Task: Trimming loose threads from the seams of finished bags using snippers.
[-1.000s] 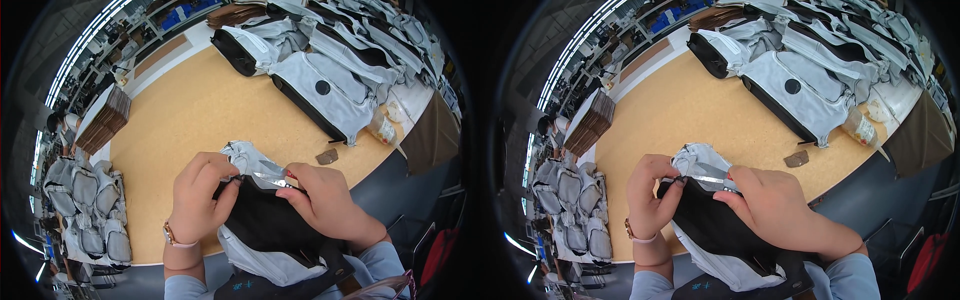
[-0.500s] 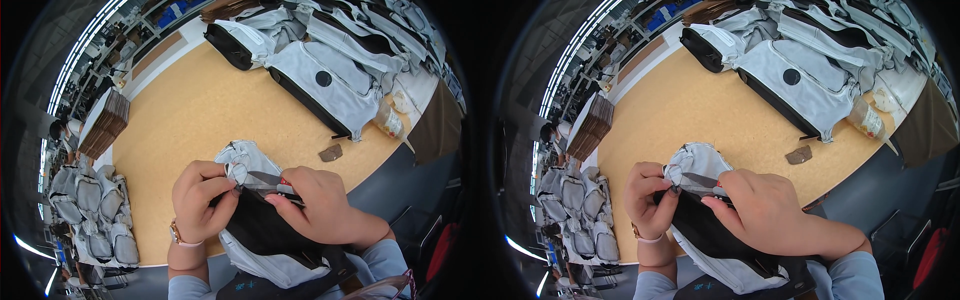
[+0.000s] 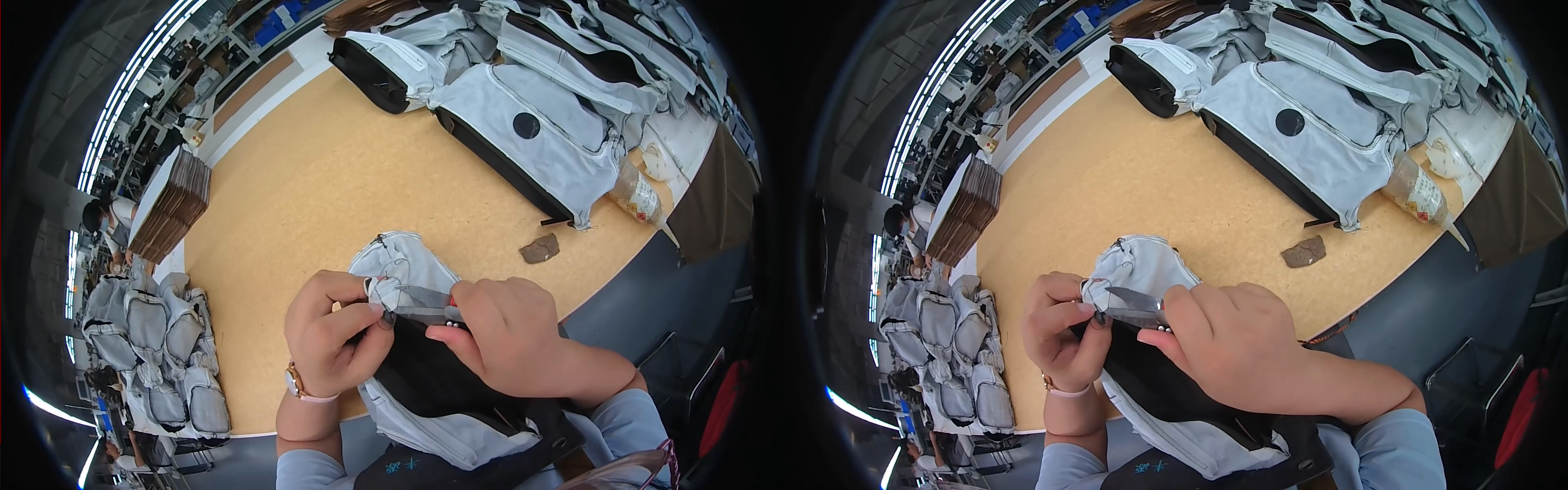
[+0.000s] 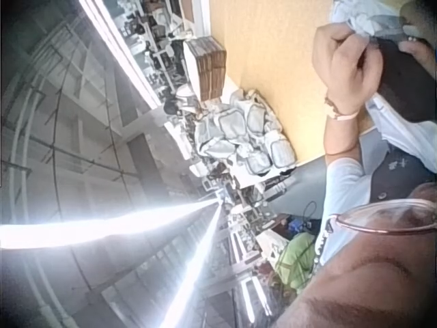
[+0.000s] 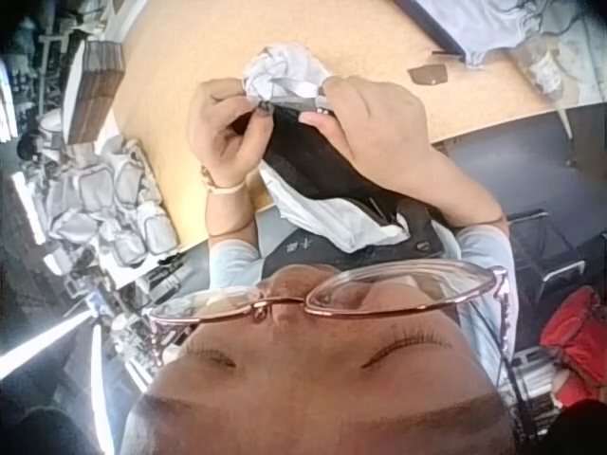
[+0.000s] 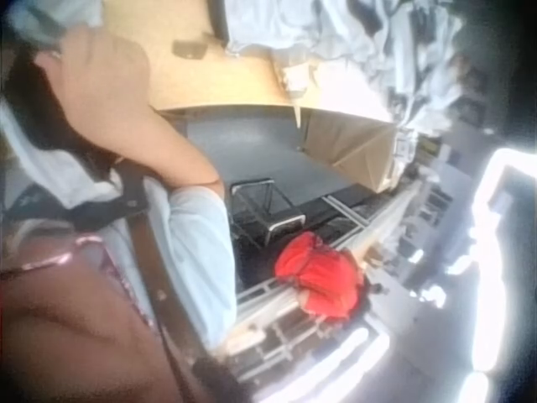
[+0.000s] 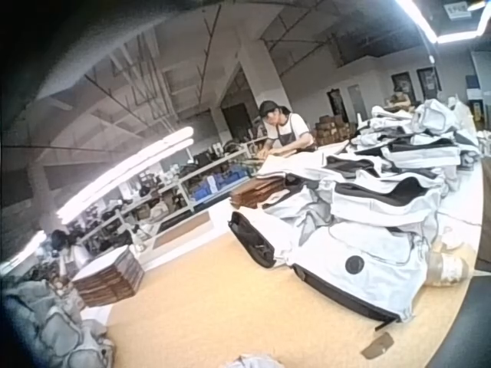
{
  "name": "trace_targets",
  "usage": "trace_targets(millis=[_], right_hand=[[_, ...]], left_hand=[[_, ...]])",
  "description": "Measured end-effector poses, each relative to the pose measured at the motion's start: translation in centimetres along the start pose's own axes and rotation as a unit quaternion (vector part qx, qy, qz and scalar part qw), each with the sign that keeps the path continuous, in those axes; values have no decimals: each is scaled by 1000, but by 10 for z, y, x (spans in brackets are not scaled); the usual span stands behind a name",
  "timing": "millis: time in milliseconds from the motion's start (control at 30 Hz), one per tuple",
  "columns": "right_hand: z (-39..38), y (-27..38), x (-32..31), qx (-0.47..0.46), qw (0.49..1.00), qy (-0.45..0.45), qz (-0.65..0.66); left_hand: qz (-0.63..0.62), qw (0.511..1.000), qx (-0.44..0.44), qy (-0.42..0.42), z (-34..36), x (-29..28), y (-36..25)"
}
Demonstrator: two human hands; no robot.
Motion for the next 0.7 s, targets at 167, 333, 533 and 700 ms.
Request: trace_targets(millis=[167,333,533,700], right_hand=[[0,4,-5,-32,999,-23,-29],[-1,9,-14,-44,997,-53,-46],[-4,9,-10,-58,996,-54,-34],[-4,1,-2,-11,998,-25,62]], left_hand=[[-5,1000,14,-4,1,0,-4],[12,1000,23,5,1,1,-5],[11,1000,23,6,2,1,-8],[-3,1000,25,3,1,1,-7]])
Point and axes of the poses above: each hand's wrist, its own z-axis towards the middle knuckle, its own x-axis out of the palm, y = z × x, the point moved 10 cm from there along z, towards the middle knuckle, and after that the axes turned 5 degrees about -y, right-handed, at the moved point
